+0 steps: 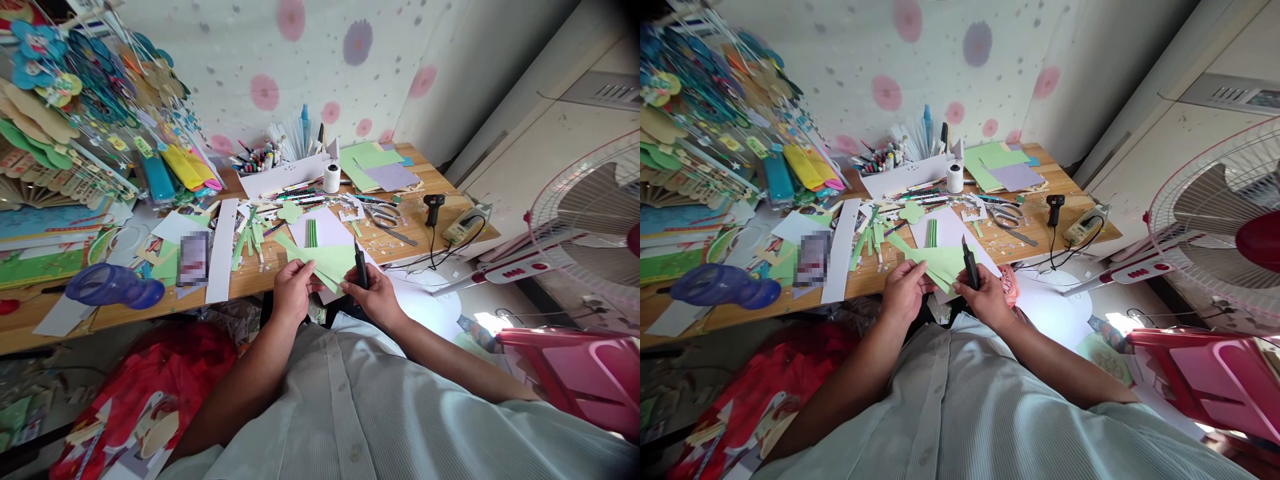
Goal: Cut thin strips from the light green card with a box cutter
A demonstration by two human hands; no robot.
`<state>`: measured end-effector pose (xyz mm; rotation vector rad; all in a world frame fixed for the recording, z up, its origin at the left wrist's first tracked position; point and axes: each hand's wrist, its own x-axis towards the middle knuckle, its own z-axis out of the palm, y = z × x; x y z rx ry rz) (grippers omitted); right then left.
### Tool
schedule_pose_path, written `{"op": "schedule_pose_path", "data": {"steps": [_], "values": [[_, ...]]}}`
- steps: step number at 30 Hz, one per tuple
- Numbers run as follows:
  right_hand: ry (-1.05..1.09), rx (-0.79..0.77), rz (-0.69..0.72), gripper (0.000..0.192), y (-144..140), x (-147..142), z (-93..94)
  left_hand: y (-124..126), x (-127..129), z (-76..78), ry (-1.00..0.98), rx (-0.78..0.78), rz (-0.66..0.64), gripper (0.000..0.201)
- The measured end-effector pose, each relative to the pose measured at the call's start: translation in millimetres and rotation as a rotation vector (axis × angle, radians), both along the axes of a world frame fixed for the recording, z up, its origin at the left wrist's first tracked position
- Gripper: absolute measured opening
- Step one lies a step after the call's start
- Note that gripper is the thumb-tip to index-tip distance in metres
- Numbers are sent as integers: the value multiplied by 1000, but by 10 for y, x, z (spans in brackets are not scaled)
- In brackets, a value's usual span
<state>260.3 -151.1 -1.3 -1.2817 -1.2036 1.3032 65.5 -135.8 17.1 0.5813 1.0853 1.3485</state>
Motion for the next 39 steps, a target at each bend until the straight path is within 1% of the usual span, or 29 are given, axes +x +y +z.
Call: {"op": "schedule_pose_path", "data": {"steps": [6, 12, 16, 25, 30, 32, 36, 39], "values": [[28, 10, -11, 47, 5, -10, 8, -26, 23, 11, 16, 4, -33, 47], [77, 4, -130, 49, 91, 47, 87, -22, -1, 62, 15, -29, -27, 49], [68, 1, -151, 47, 120, 103, 88, -21, -14, 49, 0, -36, -32, 49], [126, -3, -105, 47, 20, 26, 49, -50, 12, -35, -10, -69, -39, 48], [100, -27, -83, 46, 19, 22, 19, -75, 7, -48, -27, -78, -52, 48], [88, -36, -58, 47, 1, 15, -10, -82, 15, -62, -33, -70, -43, 49], [52, -73, -15, 49, -58, -7, -77, -90, 45, -92, -6, -48, -24, 45], [19, -81, 14, 50, -96, -20, -95, -94, 54, -100, 5, -35, -13, 44]]}}
